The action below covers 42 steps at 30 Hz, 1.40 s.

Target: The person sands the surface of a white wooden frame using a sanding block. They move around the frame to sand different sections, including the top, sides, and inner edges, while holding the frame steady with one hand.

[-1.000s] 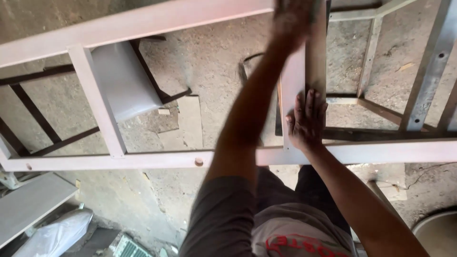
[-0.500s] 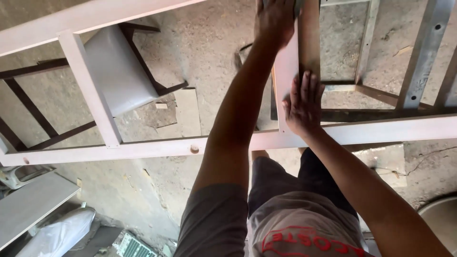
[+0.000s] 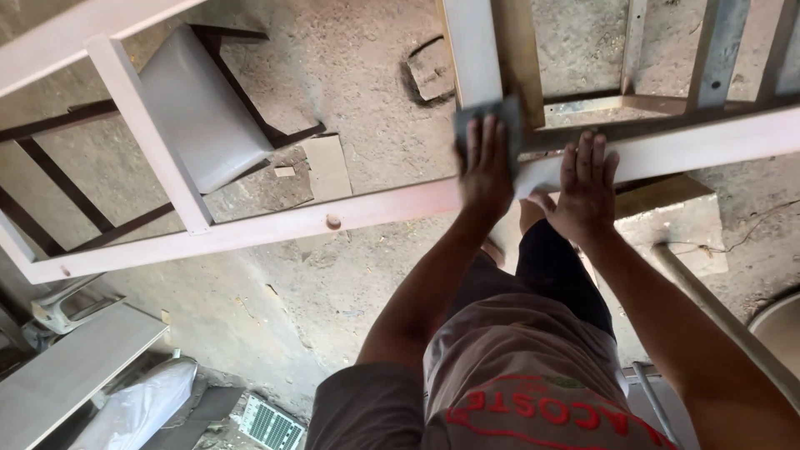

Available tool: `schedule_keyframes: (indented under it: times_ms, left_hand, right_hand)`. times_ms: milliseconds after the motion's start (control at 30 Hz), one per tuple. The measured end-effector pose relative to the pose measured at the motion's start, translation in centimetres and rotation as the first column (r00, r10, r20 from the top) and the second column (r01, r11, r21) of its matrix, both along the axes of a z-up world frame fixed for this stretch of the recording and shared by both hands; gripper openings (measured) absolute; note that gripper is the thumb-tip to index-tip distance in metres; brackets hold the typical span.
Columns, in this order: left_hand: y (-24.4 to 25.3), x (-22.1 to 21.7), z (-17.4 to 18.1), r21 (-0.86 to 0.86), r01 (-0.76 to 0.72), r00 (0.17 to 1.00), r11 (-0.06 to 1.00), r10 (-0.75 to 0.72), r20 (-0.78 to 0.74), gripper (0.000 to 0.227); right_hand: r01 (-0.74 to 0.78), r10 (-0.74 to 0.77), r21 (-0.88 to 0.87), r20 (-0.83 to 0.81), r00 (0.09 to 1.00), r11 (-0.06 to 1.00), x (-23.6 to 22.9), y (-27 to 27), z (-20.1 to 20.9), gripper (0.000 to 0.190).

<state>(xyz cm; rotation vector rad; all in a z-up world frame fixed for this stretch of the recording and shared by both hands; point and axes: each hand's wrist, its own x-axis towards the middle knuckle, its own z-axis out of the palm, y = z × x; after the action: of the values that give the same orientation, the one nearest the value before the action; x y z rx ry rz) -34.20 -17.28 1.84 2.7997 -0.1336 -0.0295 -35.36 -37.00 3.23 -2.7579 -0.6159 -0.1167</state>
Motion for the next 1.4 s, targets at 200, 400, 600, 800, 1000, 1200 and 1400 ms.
schedule_keyframes:
  times_ms: [200,400,600,800,1000,1200,1400]
  left_hand:
    - [2.5,-8.4,-1.8,0.24,0.279,0.96,0.93,-0.264,-0.093,0.07]
    - [23.8,-13.2,1.0,0.282,-0.715,0.697,0.64,0.687,0.207,0.053]
    - [2.1,-9.2,0.6,0.55,0.222,0.972,0.805,-0.138,-0.19,0.079]
    - [23.7,-13.1,-1.5,-0.573,-0.039,0.806,0.819,0.365,0.466,0.036]
    - [26.0,-13.6,-3.1,0.518,-0.723,0.689,0.457,0.536,0.488,0.052]
    - [-5.1,-9.0,0.1,0.106,-0.118,0.993,0.987,0.119,-0.005,0.071]
    - [9.4,-11.7,1.0,-0.35,-0.376,0.916,0.858,0.401,-0.002,0.045]
  right_hand:
    - [-0.015,-0.037,-0.087,-0.567,0.823,0.996,1.2,-0.5,2.9,0.111]
    - [-0.053,-0.082,-0.236,-0.527,0.846,0.97,1.8,0.9,5.2,0.106]
    - [-0.056,-0.068,-0.215,-0.528,0.846,0.975,2.2,1.0,5.8,0.105]
    - [-0.026,-0.059,-0.158,-0.511,0.857,0.987,2.2,0.2,4.3,0.101]
    - [0.013,-0.127,-0.206,-0.549,0.826,0.978,2.1,0.8,4.1,0.1]
    - [-0.032,0.038,0.021,-0.344,0.938,0.999,-0.8,-2.8,0.7,0.098]
    - [0.296,-0.284,-0.028,-0.378,0.881,0.955,-1.7,-12.3,-0.1,0.088]
